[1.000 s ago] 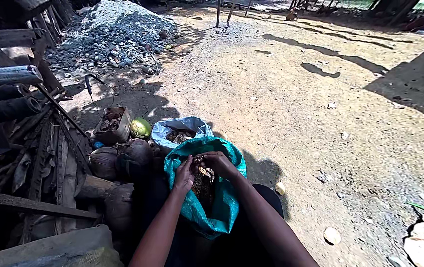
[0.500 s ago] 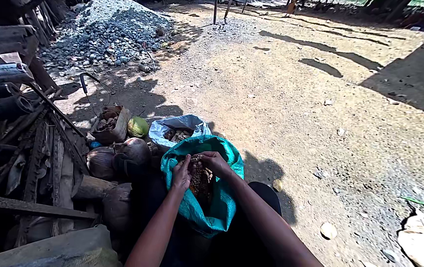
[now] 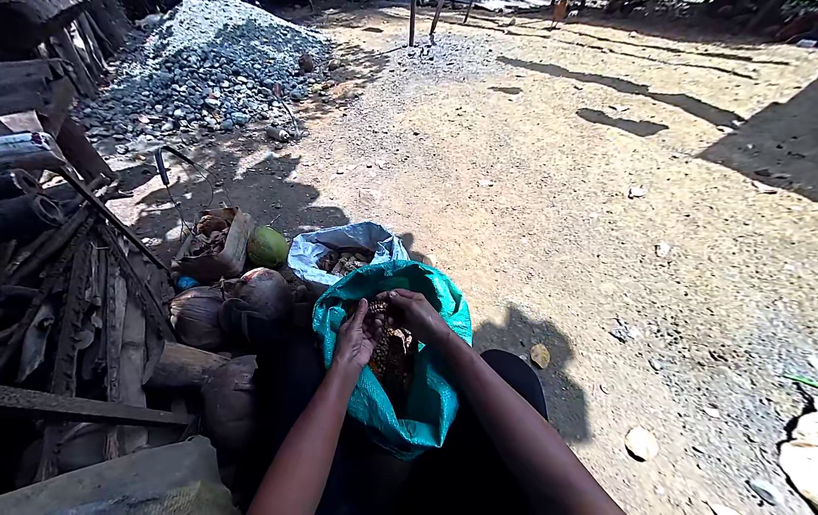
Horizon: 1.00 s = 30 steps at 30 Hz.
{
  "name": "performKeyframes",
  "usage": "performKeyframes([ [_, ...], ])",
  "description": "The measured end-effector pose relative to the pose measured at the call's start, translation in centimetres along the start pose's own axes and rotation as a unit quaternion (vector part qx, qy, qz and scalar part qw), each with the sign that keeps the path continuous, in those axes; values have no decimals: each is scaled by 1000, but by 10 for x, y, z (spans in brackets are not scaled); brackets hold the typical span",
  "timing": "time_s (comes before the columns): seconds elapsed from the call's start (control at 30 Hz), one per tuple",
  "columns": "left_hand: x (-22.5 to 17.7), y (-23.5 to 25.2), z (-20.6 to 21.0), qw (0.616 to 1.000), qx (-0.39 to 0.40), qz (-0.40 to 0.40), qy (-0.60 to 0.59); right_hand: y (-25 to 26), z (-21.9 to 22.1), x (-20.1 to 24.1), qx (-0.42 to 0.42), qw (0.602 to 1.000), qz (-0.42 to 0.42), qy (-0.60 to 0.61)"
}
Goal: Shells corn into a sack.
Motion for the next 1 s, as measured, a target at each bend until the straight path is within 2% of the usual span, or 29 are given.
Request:
performKeyframes([
  [0.17,-1,0,1,1000,0,-6,-29,1,1,-2,21,998,-47,27],
  [0.43,2,-3,1,999,36,3,-9,11,2,-16,-31,994,-99,31],
  [0.67,2,-2,0,999,47,24,-8,7,1,-9,-7,995,-63,80],
  [1.0,4,-4,1,998,36,49,27,9,0,-11,-45,996,-69,22],
])
Point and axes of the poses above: each hand's wrist, its own y-axis towards the middle knuckle, its own z-axis out of the palm, x = y × z, the point moved 1 cm from there along y, towards the middle knuckle, and after that the axes turned 6 degrees about y, right-handed, at the moved point
